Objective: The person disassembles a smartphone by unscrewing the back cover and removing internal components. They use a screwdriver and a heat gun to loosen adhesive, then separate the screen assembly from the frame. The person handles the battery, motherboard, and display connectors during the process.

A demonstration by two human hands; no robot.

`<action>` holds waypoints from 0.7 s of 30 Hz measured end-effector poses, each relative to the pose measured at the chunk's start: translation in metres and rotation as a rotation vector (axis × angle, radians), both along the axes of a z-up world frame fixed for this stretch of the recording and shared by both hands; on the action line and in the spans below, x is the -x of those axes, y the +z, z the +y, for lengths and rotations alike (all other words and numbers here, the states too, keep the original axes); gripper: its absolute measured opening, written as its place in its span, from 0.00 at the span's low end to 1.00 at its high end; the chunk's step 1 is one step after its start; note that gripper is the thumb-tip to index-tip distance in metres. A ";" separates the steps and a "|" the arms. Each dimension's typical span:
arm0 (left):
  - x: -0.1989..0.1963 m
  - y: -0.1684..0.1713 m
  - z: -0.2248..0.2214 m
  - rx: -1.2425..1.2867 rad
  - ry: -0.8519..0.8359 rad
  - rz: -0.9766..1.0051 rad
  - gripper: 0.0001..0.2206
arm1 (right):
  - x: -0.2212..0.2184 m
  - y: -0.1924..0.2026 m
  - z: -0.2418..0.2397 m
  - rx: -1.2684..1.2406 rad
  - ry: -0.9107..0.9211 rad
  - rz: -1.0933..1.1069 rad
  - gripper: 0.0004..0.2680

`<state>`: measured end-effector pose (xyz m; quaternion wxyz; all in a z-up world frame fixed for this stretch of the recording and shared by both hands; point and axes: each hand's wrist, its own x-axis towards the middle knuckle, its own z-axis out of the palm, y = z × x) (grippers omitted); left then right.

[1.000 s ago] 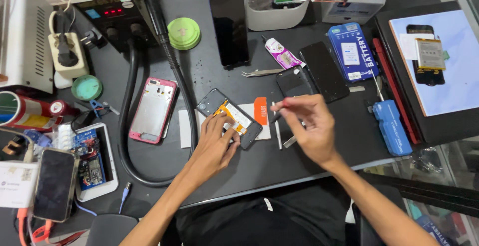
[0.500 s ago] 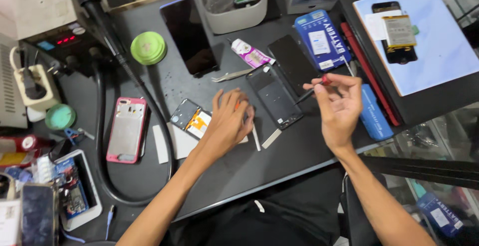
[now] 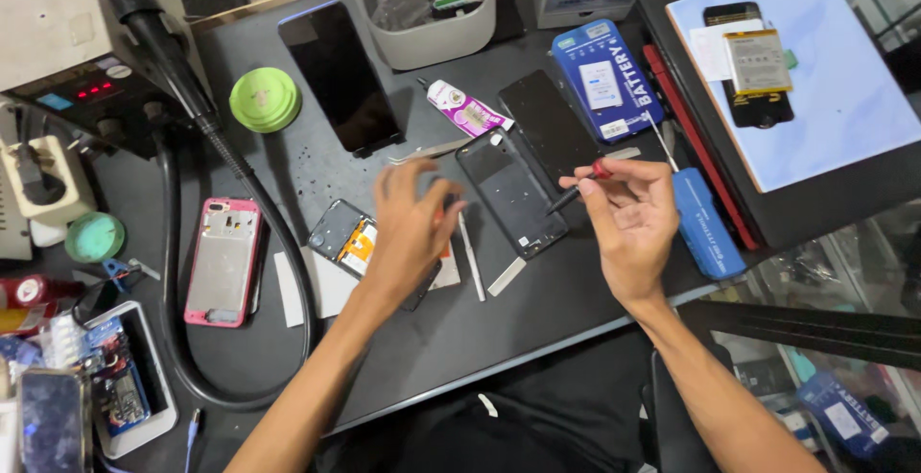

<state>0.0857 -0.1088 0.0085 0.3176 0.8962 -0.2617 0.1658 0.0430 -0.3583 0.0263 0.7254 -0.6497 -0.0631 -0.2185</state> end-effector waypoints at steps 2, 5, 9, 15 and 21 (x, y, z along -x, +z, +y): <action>0.009 0.004 0.025 -0.005 0.121 0.035 0.13 | 0.001 0.001 0.001 -0.036 0.007 0.047 0.10; 0.028 0.010 0.065 -0.050 0.238 0.115 0.20 | 0.004 0.001 0.004 -0.060 0.021 0.135 0.11; 0.045 0.010 0.093 -0.039 0.237 0.198 0.28 | 0.004 -0.002 0.015 -0.101 0.055 0.172 0.11; 0.055 -0.004 0.087 -0.103 0.247 0.147 0.30 | 0.006 -0.008 0.031 -0.102 0.070 0.189 0.11; 0.067 0.000 0.078 -0.305 0.349 0.117 0.30 | 0.007 -0.004 0.045 -0.090 0.045 0.171 0.11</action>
